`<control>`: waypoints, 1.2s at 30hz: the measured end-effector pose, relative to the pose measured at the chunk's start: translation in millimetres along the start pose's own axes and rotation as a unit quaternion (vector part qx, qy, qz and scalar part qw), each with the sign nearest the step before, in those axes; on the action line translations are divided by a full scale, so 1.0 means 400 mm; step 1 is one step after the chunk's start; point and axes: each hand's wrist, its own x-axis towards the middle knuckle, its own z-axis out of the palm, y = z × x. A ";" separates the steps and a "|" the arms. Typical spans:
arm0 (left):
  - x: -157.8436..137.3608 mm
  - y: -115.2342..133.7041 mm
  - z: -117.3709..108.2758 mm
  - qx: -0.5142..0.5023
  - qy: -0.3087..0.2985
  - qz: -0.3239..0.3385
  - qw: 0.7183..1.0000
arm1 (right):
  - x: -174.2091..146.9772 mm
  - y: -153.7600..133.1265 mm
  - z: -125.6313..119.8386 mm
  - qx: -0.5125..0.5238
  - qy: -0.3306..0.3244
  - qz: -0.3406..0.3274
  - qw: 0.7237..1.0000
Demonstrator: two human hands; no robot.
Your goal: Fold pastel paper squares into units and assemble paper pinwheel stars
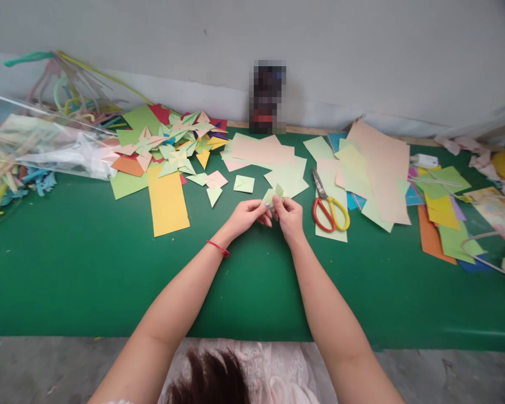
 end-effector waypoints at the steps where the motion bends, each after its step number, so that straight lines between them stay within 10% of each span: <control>1: 0.000 0.000 0.001 0.004 0.002 -0.004 1.000 | 0.000 -0.001 0.000 -0.005 0.006 -0.004 1.000; 5: -0.004 0.003 -0.005 0.134 0.120 0.037 0.983 | 0.004 0.002 -0.003 0.007 0.028 0.001 1.000; 11: -0.017 0.023 -0.089 0.395 0.365 0.117 0.835 | 0.013 0.016 0.000 0.066 0.057 0.009 0.996; 18: -0.034 0.022 -0.209 0.468 0.532 -0.069 0.702 | 0.005 -0.001 0.012 0.138 -0.004 0.039 0.990; 23: -0.031 0.007 -0.230 0.455 0.528 -0.173 0.696 | 0.004 -0.007 0.009 0.133 -0.015 0.049 0.990; 36: -0.024 0.000 -0.229 0.489 0.468 -0.151 0.720 | 0.006 -0.004 0.008 0.144 -0.022 0.048 0.988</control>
